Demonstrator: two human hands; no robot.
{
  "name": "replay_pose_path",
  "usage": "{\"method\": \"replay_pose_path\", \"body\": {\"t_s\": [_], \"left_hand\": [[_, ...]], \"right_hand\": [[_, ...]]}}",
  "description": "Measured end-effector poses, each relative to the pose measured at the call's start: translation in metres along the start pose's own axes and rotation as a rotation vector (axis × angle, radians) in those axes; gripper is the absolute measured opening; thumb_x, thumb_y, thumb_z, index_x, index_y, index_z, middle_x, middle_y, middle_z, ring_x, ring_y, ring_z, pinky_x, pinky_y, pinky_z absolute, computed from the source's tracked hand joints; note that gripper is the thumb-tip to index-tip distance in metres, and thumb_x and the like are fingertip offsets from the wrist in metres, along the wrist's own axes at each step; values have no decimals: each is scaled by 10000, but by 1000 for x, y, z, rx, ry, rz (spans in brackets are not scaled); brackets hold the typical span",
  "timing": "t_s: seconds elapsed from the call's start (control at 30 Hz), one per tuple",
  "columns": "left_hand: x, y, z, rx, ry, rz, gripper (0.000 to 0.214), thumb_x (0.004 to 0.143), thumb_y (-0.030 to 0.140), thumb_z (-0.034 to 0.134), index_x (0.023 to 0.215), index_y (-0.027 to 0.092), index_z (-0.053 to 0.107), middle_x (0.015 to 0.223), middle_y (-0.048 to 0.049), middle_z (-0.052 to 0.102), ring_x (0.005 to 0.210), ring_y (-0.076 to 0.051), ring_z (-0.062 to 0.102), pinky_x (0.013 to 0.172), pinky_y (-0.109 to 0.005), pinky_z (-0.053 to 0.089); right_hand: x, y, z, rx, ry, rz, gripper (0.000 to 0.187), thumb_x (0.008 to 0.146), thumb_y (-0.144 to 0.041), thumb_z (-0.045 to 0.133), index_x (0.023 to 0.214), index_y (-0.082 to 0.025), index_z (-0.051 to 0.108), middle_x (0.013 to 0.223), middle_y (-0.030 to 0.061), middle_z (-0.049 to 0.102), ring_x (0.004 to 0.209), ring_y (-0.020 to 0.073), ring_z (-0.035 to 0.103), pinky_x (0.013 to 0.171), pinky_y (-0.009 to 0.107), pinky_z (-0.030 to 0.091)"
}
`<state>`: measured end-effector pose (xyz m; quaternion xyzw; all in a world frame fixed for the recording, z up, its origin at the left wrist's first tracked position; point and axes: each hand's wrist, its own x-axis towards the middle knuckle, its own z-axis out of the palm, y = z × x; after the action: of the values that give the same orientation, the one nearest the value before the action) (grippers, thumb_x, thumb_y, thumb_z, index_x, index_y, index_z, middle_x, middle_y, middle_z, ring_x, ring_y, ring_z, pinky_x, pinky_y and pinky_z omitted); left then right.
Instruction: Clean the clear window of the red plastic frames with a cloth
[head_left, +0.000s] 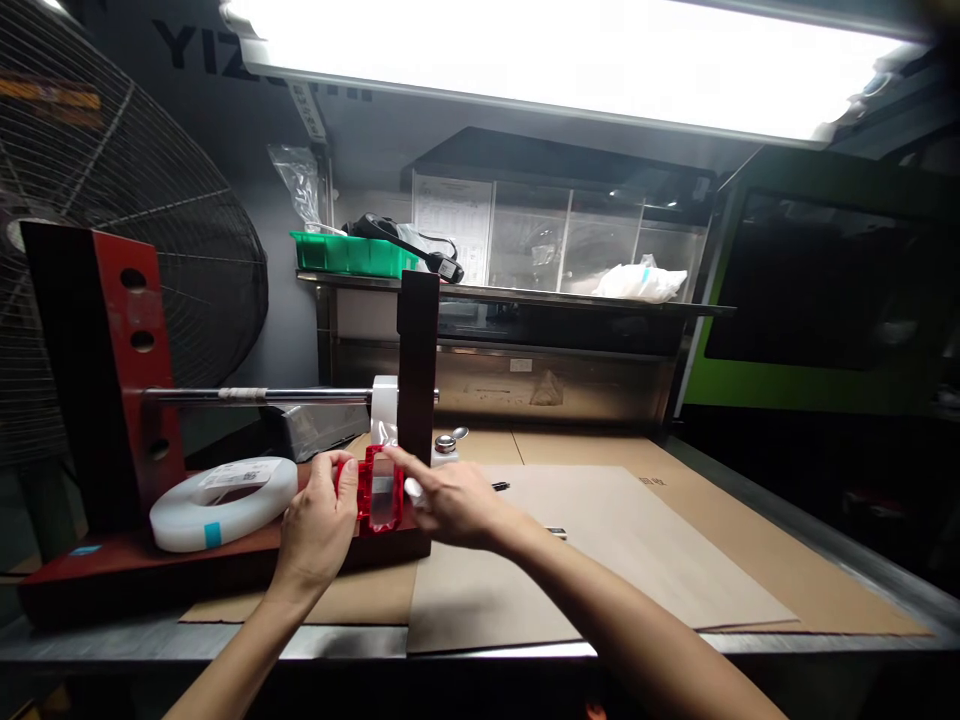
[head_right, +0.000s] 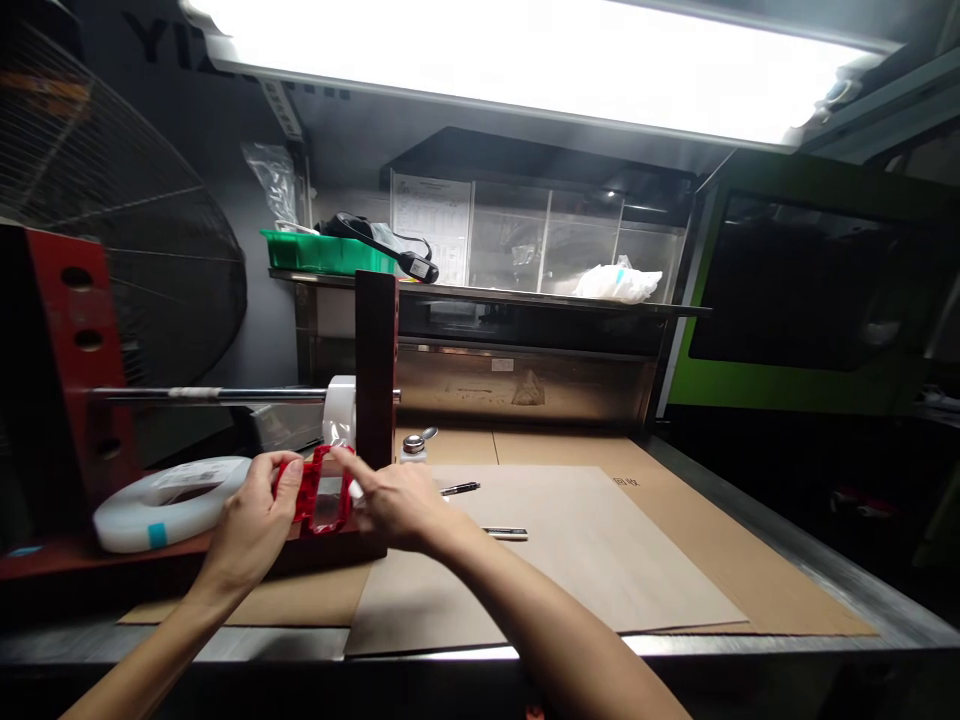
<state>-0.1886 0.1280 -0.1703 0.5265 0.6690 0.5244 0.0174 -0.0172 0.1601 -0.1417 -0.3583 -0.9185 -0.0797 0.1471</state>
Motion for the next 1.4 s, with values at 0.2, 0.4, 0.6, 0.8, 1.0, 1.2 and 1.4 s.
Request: {"method": "replay_pose_path", "body": {"t_s": [0.2, 0.4, 0.6, 0.8, 1.0, 1.2, 1.4], "left_hand": [[5, 0, -4, 7, -39, -26, 289, 824, 515, 331, 826, 287, 508, 735, -43, 662, 709, -278, 629, 627, -347, 436], [10, 2, 5, -2, -45, -69, 368, 667, 617, 562, 744, 266, 483, 617, -10, 615, 557, -237, 578, 527, -315, 403], [16, 4, 8, -60, -28, -62, 413, 598, 621, 632, 641, 252, 451, 542, 22, 564, 495, -192, 534, 480, -294, 399], [17, 1, 6, -133, -47, -66, 399, 597, 575, 655, 601, 249, 425, 493, 51, 509, 457, -160, 484, 454, -277, 380], [17, 0, 6, -165, -56, -88, 408, 615, 551, 671, 611, 239, 409, 504, 71, 470, 482, -135, 448, 491, -267, 358], [18, -3, 6, -173, -80, -97, 342, 688, 433, 684, 628, 210, 431, 528, 84, 451, 473, -102, 429, 496, -257, 352], [18, -6, 5, -181, -99, -110, 288, 736, 390, 674, 665, 185, 485, 570, 76, 463, 483, -90, 426, 489, -247, 362]], "right_hand": [[-39, 74, 21, 5, -132, 246, 193, 811, -223, 529, 772, -151, 703, 761, 112, 688, 704, 225, 627, 600, 282, 382], [-72, 116, 51, 51, -242, 336, 99, 671, -218, 705, 744, -151, 712, 824, 119, 691, 738, 233, 624, 600, 277, 398], [-74, 121, 46, 191, -128, 360, 231, 651, -189, 712, 882, -179, 695, 813, 61, 689, 764, 212, 613, 615, 264, 417], [-54, 96, 9, 327, 162, 269, 169, 814, -212, 598, 954, -167, 681, 841, 24, 689, 751, 142, 614, 659, 219, 424], [-17, 53, -14, 170, 359, 164, 197, 873, -280, 538, 1000, -232, 681, 965, 22, 657, 807, 142, 594, 670, 226, 377], [2, 32, -16, -103, 307, 108, 262, 937, -284, 423, 992, -266, 679, 936, 20, 640, 674, 128, 577, 517, 243, 268], [2, 29, -17, -198, 271, 67, 253, 944, -267, 412, 1003, -263, 658, 954, 25, 630, 692, 135, 589, 496, 255, 232]]}}
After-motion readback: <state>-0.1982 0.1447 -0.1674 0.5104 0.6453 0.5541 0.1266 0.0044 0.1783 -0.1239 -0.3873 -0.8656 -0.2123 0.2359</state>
